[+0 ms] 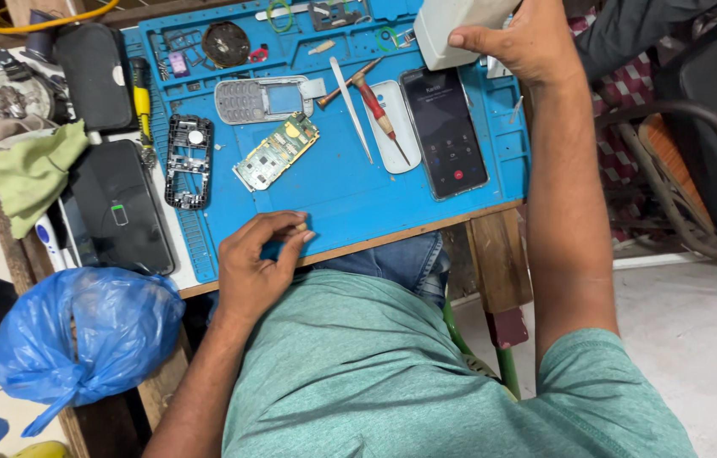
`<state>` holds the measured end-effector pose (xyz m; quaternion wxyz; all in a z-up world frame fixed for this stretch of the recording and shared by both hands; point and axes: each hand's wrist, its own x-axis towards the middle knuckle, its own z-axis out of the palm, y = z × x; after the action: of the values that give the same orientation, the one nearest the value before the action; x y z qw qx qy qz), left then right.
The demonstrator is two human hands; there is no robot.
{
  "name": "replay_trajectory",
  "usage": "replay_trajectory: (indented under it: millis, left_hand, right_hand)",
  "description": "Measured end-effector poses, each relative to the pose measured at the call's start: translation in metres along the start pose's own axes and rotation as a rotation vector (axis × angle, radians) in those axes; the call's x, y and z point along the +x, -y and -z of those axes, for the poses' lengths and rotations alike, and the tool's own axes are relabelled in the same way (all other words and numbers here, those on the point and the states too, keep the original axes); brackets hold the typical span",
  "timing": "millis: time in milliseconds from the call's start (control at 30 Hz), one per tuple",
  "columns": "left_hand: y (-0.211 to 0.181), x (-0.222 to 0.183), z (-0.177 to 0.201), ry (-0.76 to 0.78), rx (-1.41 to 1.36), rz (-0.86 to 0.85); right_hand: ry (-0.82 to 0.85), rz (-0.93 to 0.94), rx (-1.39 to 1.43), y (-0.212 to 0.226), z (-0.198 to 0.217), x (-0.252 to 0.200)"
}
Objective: The person handles a small component, then uses a soldering iron and tweezers to work on a smartphone motherboard. The person repeatedly applies the soldering iron to different points on the board while holding it with the other hand.
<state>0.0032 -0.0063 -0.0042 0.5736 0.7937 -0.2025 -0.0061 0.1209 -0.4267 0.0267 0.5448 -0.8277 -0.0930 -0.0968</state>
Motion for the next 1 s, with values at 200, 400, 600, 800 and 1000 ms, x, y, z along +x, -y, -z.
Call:
replay_trajectory:
  millis: [200,400,600,800,1000]
  left_hand:
    - [0.004,0.001,0.002,0.016,-0.002,0.030]
    - [0.003,0.000,0.004,0.007,-0.014,0.010]
    - [0.003,0.001,0.005,0.021,-0.003,-0.015]
    - [0.006,-0.001,0.006,0.029,-0.001,-0.018]
    - [0.005,-0.001,0.009,0.026,-0.045,-0.017]
  right_hand:
    - [-0.217,0.161,0.056,-0.014,0.008,-0.001]
    - [-0.263,0.196,0.153,-0.014,-0.002,0.013]
    - [-0.240,0.166,0.073,0.000,-0.009,0.007]
    - [-0.370,0.176,-0.068,0.001,-0.019,0.018]
    - [-0.335,0.090,-0.135,-0.005,-0.036,0.018]
